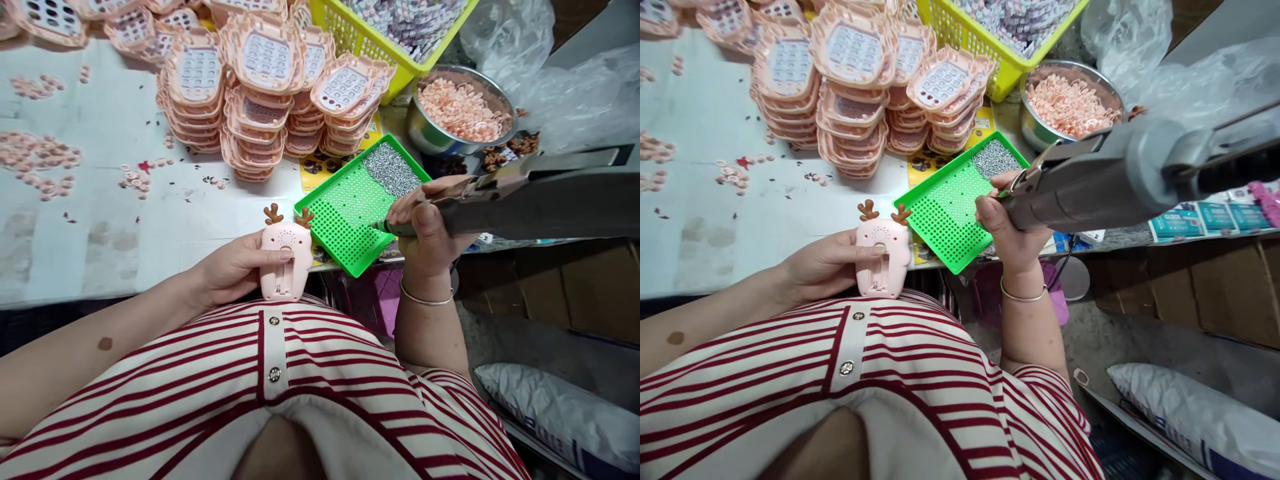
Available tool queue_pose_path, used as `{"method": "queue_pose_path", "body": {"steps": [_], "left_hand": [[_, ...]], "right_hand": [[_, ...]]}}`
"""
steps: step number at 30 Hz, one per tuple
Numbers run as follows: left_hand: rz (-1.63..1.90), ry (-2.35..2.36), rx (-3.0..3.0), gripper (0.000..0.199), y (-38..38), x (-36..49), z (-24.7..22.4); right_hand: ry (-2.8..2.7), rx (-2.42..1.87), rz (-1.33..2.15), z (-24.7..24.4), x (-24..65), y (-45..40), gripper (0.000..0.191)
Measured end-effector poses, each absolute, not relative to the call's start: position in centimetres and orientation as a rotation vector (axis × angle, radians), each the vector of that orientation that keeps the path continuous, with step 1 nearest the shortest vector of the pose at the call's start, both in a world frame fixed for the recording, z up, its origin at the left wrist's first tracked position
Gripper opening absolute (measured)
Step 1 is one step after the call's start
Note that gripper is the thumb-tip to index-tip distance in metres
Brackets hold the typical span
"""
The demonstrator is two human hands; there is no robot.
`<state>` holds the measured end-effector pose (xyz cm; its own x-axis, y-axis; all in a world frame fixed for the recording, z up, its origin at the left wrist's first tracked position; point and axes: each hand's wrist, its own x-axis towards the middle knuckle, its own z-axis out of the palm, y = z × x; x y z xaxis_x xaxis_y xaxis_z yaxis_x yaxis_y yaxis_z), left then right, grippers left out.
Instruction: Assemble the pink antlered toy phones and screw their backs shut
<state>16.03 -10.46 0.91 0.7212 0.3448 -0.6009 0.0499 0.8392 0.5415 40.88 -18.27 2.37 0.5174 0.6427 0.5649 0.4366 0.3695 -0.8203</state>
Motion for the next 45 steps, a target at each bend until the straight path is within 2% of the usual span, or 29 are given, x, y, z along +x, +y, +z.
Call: {"method": "queue_pose_path", "body": {"steps": [7, 12, 17, 24, 31, 45], "left_hand": [[0.190, 0.702, 0.545, 0.027, -10.6, 16.2, 1.1], [0.233, 0.688, 0.574, 0.035, -10.7, 16.2, 0.8], [0.236, 0.647, 0.624, 0.038, -10.7, 16.1, 0.8], [0.202, 0.656, 0.615, 0.039, -10.5, 16.0, 0.9], [0.202, 0.630, 0.603, 0.039, -10.2, 16.7, 0.6], [0.233, 0.575, 0.601, 0.035, -9.8, 17.1, 0.1]], "right_hand": [[-1.099, -1.051, 0.029, 5.7, 37.5, -18.3, 0.027], [-1.151, -1.000, 0.216, 8.0, 33.3, -18.6, 0.027], [-1.267, -1.185, 0.304, 6.8, 31.8, -18.6, 0.043], [-1.221, -0.904, 0.367, 6.0, 31.4, -16.9, 0.029], [-1.290, -0.727, 0.653, 6.8, 31.6, -16.1, 0.022], [-1.359, -0.661, 0.740, 6.4, 31.7, -16.0, 0.016]]}}
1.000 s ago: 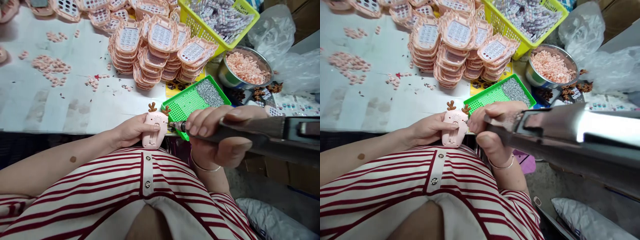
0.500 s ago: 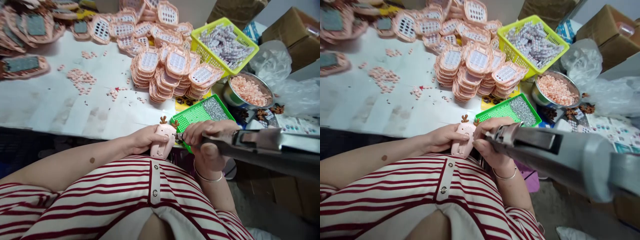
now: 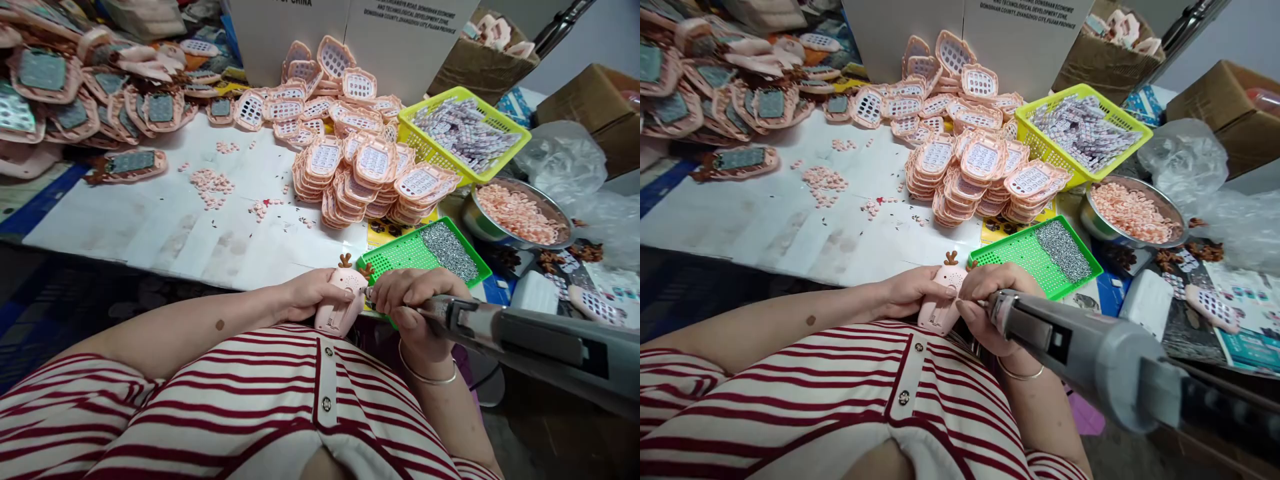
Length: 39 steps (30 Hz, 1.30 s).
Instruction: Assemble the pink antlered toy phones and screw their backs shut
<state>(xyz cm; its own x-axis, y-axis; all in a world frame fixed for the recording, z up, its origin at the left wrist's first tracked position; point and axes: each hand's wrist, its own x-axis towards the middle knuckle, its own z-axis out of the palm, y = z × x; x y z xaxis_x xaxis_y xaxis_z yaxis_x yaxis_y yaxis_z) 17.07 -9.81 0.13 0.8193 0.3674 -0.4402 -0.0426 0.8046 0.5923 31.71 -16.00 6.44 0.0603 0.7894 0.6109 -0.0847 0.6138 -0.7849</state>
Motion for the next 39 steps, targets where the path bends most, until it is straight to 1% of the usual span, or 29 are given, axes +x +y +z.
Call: {"method": "queue_pose_path", "body": {"steps": [4, 7, 11, 14, 16, 19, 21, 23, 26, 32, 36, 39], "left_hand": [[0.212, 0.608, 0.621, 0.038, -10.0, 16.7, 0.3], [0.202, 0.654, 0.606, 0.039, -10.3, 16.3, 0.7], [0.216, 0.744, 0.545, 0.034, -10.4, 15.7, 0.8], [0.244, 0.768, 0.518, 0.034, -10.4, 15.5, 0.9], [0.243, 0.770, 0.511, 0.032, -10.5, 15.4, 1.0], [0.221, 0.767, 0.513, 0.028, -10.5, 15.3, 1.0], [0.212, 0.763, 0.516, 0.028, -10.4, 15.2, 1.1], [0.211, 0.765, 0.516, 0.031, -10.3, 15.2, 1.1], [0.208, 0.771, 0.505, 0.034, -10.3, 15.3, 1.1], [0.240, 0.759, 0.482, 0.030, -10.4, 15.2, 1.1], [0.362, 0.780, 0.450, 0.030, -10.4, 15.2, 1.3], [0.464, 0.801, 0.421, 0.029, -10.5, 15.3, 1.3]], "right_hand": [[-1.372, -0.714, 0.689, 6.2, 31.8, -17.0, 0.019], [-1.367, -0.676, 0.638, 7.5, 32.5, -17.7, 0.022], [-1.294, -0.731, 0.425, 8.8, 35.0, -17.8, 0.016], [-1.210, -0.918, 0.254, 7.5, 37.3, -17.6, 0.027], [-1.150, -0.998, 0.199, 6.0, 38.4, -17.6, 0.031], [-1.101, -1.033, 0.167, 4.1, 39.2, -17.5, 0.031], [-1.085, -1.069, 0.163, 3.4, 39.4, -17.4, 0.034], [-1.055, -1.109, 0.181, 3.2, 39.5, -17.3, 0.037], [-1.003, -1.111, 0.233, 3.0, 39.4, -17.2, 0.037], [-1.001, -1.135, 0.259, 2.3, 39.5, -16.9, 0.040], [-0.981, -1.197, 0.236, 3.4, 39.1, -17.1, 0.043], [-1.029, -1.143, 0.214, 5.5, 37.6, -17.4, 0.039]]}}
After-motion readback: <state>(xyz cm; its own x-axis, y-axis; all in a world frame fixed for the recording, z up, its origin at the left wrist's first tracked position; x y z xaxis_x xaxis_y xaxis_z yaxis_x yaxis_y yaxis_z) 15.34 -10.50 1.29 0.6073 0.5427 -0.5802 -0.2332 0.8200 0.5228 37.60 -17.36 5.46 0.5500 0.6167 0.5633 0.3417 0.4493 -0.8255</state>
